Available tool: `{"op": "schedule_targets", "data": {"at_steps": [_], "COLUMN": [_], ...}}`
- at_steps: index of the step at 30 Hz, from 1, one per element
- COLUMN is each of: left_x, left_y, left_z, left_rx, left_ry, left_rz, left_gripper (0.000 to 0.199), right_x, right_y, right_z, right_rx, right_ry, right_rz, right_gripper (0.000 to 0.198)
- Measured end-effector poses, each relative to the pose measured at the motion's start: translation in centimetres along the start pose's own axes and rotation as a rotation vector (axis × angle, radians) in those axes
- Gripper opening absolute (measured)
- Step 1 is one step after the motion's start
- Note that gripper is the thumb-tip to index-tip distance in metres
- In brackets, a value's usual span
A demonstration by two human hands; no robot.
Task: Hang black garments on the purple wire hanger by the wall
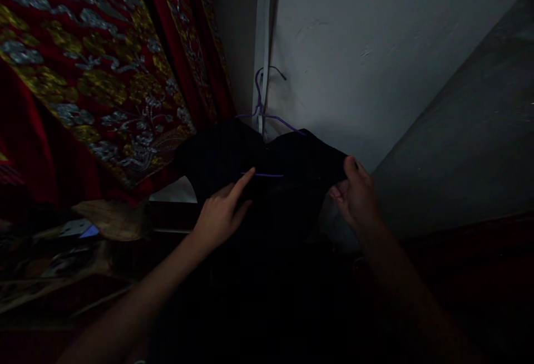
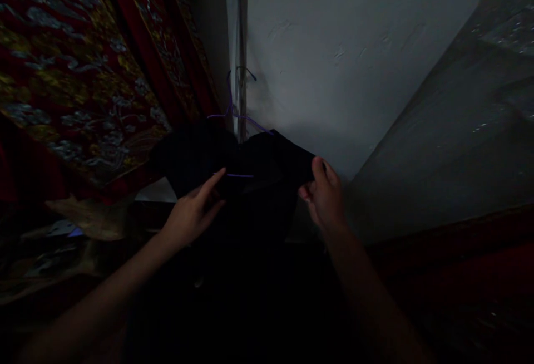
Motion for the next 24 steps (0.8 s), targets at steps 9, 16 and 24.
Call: {"op": "schedule_targets", "data": {"at_steps": [9, 16, 24], "left_x": [0.2, 3.1, 5.8], "left_y": [-8.0, -7.8, -5.8], "left_z": [4.3, 1.5, -2.1], "left_rx": [0.575, 0.928, 1.019], "left_ry": [0.306, 0.372, 0.391], "left_rz": [-0.518, -0.497, -0.363], "left_gripper": [0.045, 0.016, 0.018], "right_x": [-1.3, 2.6, 15.9], "right_y": [-0.1, 1.0, -7.0], "right_z": [-0.9, -5.4, -14.9], "right_rx": [-0.047, 0.102, 0.141], "right_ry": [0.004, 0.203, -0.39], "right_rz": [-0.041, -0.242, 0.308], "right_gripper": [0.049, 0.054, 0.051]}}
Point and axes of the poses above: each hand's wrist, its own x-axis away from the middle knuckle, its own y-axis out of the back of the hand, z = x × y, the point moved 3 cm from there along -x, towards the middle knuckle, and after that the axes turned 8 degrees about z, right-handed, at the moved point
